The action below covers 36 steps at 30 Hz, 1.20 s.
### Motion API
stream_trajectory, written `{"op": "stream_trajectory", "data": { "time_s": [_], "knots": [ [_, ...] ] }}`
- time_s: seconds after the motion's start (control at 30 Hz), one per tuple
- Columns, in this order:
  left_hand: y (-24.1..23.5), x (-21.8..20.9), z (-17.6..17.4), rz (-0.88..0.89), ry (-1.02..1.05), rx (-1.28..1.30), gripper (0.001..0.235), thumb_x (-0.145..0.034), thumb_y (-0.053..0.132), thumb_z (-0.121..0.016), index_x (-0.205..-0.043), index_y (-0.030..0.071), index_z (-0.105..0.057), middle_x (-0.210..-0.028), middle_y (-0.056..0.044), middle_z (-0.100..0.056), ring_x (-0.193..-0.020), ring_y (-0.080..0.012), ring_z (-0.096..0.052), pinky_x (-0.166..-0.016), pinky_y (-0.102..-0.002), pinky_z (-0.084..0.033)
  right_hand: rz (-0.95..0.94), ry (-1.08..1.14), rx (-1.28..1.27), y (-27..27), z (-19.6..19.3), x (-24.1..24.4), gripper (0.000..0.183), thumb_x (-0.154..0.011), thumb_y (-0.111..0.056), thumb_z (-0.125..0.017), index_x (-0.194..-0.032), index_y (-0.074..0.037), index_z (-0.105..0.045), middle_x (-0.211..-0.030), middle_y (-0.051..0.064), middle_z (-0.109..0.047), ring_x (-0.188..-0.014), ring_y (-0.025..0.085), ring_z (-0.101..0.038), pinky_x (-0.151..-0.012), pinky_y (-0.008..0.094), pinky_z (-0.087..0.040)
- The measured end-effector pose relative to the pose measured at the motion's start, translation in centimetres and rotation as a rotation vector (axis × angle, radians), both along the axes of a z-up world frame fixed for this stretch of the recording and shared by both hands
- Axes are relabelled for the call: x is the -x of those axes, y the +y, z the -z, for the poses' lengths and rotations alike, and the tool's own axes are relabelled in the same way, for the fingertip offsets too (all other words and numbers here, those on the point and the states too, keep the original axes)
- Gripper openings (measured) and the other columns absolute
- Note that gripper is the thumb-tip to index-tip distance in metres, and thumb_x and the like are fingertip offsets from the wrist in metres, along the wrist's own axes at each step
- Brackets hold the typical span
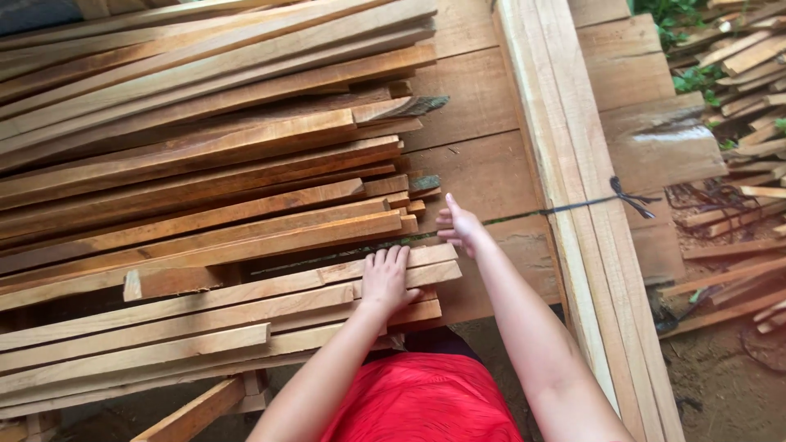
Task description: The person stacks several long wooden planks on top of a larger pile of lumber. They align the planks by hand and then use a black strap to tie the stack together.
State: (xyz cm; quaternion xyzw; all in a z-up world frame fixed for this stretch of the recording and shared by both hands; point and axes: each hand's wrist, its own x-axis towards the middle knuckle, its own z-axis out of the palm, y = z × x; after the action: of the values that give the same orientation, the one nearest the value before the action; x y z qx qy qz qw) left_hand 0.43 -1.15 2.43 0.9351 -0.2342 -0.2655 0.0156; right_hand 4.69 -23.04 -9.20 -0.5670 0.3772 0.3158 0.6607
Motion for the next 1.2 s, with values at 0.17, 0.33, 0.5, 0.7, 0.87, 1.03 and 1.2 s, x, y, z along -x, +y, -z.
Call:
{"op": "stream_trajectory", "data": {
  "time_s": [0.17, 0.33, 0.5, 0.7, 0.87, 1.03, 1.2],
  "knots": [
    [0.6, -0.1, 1.3, -0.052, -0.050, 0.069, 0.106, -0.061, 0.054, -0.090, -0.144, 0.006, -0.045, -0.139, -0.009, -0.053, -0.128, -0.0282, -0.049, -0.110, -0.046, -0.035, -0.059, 0.085, -0.031, 3.1, 3.0, -1.2, 0.095, -0.094, -0.078, -0.033, -0.143, 0.000, -0.055, -0.134, 0.018, -0.068, -0.114, 0.035, -0.070, -0.108, 0.050, -0.047],
    [-0.5, -0.8, 0.1, -0.025, 0.014, -0.030, 0.103, -0.064, 0.055, -0.090, -0.143, 0.006, -0.045, -0.134, -0.010, -0.054, -0.126, -0.0287, -0.049, -0.106, -0.045, -0.037, -0.079, 0.130, 0.011, 5.3, 0.9, -1.4, 0.099, -0.096, -0.078, -0.027, -0.145, 0.003, -0.054, -0.135, 0.022, -0.068, -0.122, 0.035, -0.067, -0.117, 0.052, -0.038],
    [-0.5, -1.0, 0.3, -0.034, 0.075, -0.066, 0.097, -0.065, 0.053, -0.090, -0.140, 0.009, -0.048, -0.135, -0.010, -0.053, -0.125, -0.0289, -0.049, -0.105, -0.047, -0.038, 0.007, 0.100, 0.076, 8.8, 1.2, -2.1, 0.102, -0.092, -0.080, -0.028, -0.156, -0.002, -0.040, -0.160, 0.022, -0.039, -0.150, 0.033, -0.036, -0.123, 0.047, -0.028],
    [0.1, -1.0, 0.7, -0.069, 0.074, -0.035, 0.099, -0.063, 0.051, -0.091, -0.142, 0.010, -0.047, -0.136, -0.009, -0.053, -0.126, -0.0288, -0.049, -0.106, -0.048, -0.037, 0.099, 0.106, -0.028, 8.5, 1.2, -2.3, 0.104, -0.089, -0.084, -0.023, -0.160, -0.008, -0.033, -0.165, 0.019, -0.033, -0.152, 0.031, -0.032, -0.122, 0.047, -0.026],
    [0.2, -1.8, 1.0, -0.083, 0.130, 0.026, 0.099, -0.062, 0.051, -0.091, -0.142, 0.012, -0.047, -0.137, -0.009, -0.054, -0.129, -0.0292, -0.048, -0.108, -0.049, -0.036, 0.219, 0.165, -0.193, 8.0, 0.2, -2.3, 0.105, -0.086, -0.085, -0.021, -0.156, -0.009, -0.034, -0.154, 0.018, -0.047, -0.133, 0.031, -0.052, -0.110, 0.047, -0.043],
    [0.2, -2.3, 1.2, -0.084, 0.177, 0.045, 0.100, -0.061, 0.051, -0.091, -0.143, 0.014, -0.047, -0.139, -0.008, -0.054, -0.131, -0.0284, -0.048, -0.109, -0.048, -0.035, 0.267, 0.201, -0.255, 7.6, 2.5, -1.6, 0.110, -0.088, -0.089, -0.019, -0.147, -0.001, -0.049, -0.138, 0.023, -0.063, -0.107, 0.030, -0.065, -0.097, 0.046, -0.052],
    [0.7, -2.2, 0.6, -0.067, 0.217, 0.059, 0.104, -0.061, 0.055, -0.090, -0.145, 0.013, -0.045, -0.142, -0.009, -0.052, -0.133, -0.0287, -0.046, -0.110, -0.049, -0.033, 0.416, 0.132, -0.143, 7.4, -0.2, -1.2, 0.104, -0.092, -0.086, -0.013, -0.143, -0.006, -0.057, -0.137, 0.014, -0.062, -0.117, 0.029, -0.057, -0.104, 0.046, -0.044]
  ]
}}
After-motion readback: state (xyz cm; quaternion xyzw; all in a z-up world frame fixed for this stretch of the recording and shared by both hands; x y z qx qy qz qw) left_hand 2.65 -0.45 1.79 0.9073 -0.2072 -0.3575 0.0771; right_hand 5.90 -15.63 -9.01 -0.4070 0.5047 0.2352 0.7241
